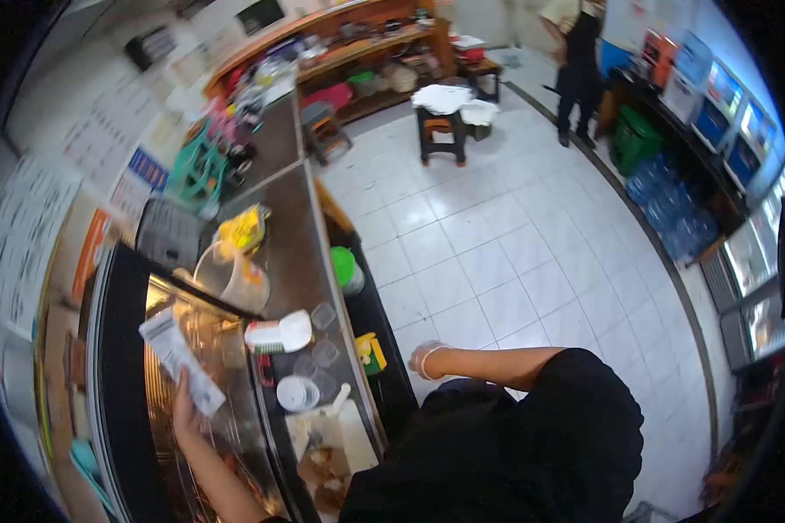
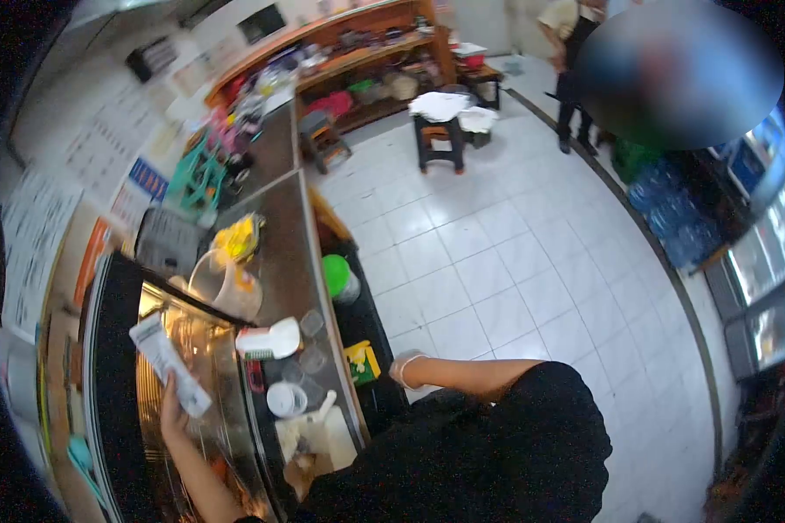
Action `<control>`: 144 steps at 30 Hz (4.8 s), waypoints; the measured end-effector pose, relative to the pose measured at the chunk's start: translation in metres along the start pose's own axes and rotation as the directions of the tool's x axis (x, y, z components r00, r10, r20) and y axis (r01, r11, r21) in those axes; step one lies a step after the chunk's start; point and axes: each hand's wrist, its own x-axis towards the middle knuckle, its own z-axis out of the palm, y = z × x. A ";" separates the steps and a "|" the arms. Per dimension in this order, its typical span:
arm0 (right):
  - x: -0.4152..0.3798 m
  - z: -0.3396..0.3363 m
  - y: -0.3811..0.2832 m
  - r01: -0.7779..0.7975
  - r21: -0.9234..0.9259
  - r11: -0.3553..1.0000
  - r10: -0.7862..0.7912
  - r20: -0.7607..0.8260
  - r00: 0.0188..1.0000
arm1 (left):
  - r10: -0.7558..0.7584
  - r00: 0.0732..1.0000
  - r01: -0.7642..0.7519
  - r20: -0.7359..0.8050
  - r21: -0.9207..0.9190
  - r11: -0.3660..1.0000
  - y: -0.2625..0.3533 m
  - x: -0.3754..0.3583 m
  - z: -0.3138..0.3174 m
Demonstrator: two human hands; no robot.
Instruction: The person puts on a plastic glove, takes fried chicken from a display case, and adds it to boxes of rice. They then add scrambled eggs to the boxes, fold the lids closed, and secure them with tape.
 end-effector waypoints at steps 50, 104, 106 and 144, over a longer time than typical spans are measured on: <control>-0.055 0.016 -0.529 0.746 0.441 0.499 -0.405 -0.643 0.650 | -0.105 0.653 -0.464 -0.750 -0.506 0.728 -0.300 -0.482 0.111; 0.074 -0.032 -0.341 0.499 -0.234 0.834 -0.550 -0.297 0.781 | -0.406 0.462 0.330 -0.789 -0.272 0.904 -0.408 -0.456 -0.012; 0.070 -0.074 -0.310 0.521 -0.181 0.834 -0.551 -0.320 0.771 | -0.371 0.441 0.214 -0.817 -0.306 0.928 -0.416 -0.442 -0.004; 0.097 0.064 -0.329 -0.214 0.744 0.632 -0.564 0.632 0.532 | 0.270 0.574 0.540 -0.773 0.605 0.585 -0.394 -0.334 0.011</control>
